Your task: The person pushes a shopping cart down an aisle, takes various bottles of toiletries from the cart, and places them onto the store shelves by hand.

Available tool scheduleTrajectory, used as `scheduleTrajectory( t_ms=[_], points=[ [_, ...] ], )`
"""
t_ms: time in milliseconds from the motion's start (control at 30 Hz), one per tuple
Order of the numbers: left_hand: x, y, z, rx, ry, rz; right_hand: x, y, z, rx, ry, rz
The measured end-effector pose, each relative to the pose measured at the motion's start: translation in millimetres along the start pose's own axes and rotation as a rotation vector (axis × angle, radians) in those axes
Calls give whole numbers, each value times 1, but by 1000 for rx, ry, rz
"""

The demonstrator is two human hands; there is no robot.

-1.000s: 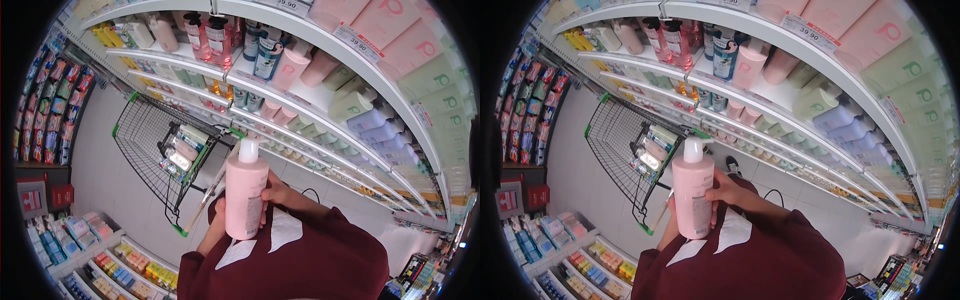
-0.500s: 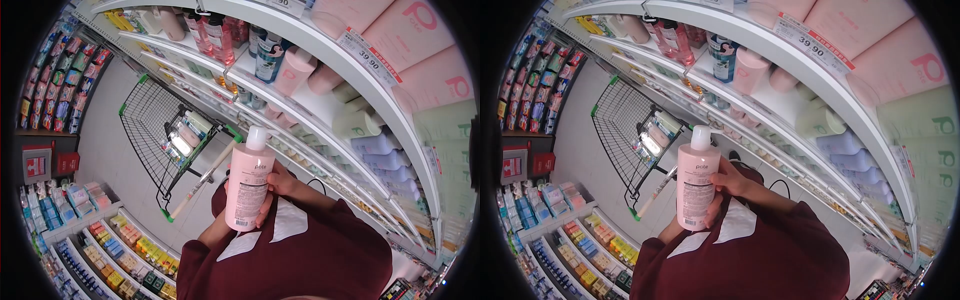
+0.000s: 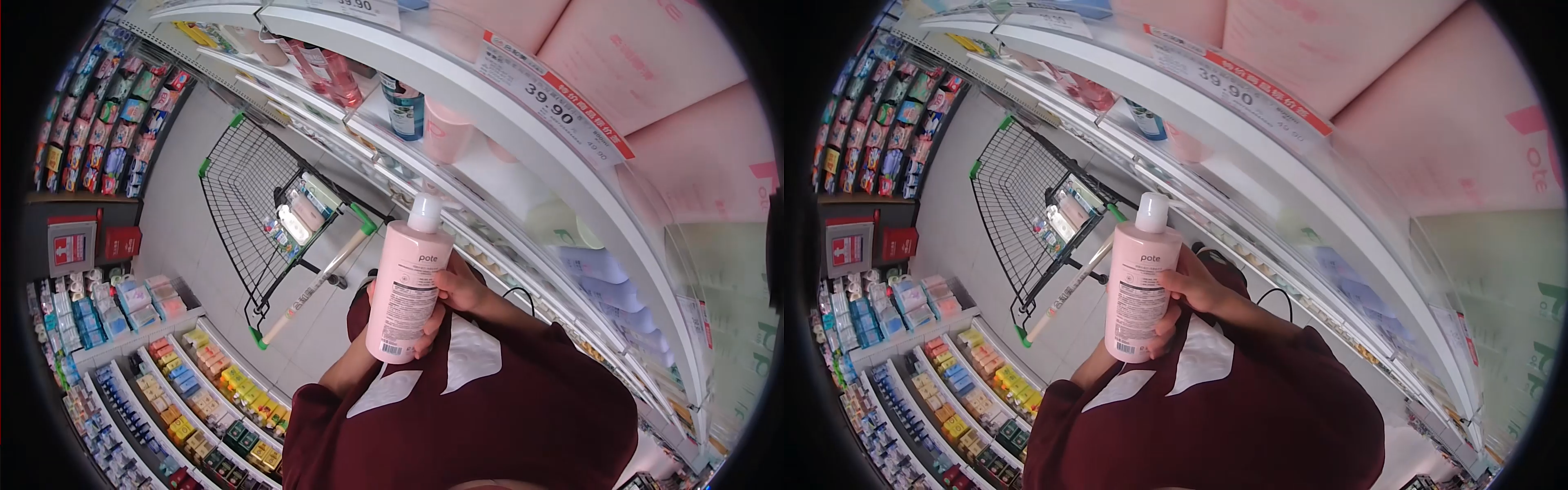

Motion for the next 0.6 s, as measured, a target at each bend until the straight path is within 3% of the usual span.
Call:
scheduleTrajectory(
  t_ms=[300, 600],
  points=[
    [5, 18, -7, 20, 33, -6, 14, -4, -15, 82, -108, 37],
    [9, 20, -12, -4, 42, -25, 23, -11, -8, 59, -17, 19]
  ],
)
Point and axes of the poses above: each hand's wrist, its own y-axis towards the middle knuckle, its own z-axis out of the palm, x = y × z, the point moved 5 cm from there along y, towards the middle knuckle, and after that the axes turned 8 degrees about -x, right-handed, at the moved point
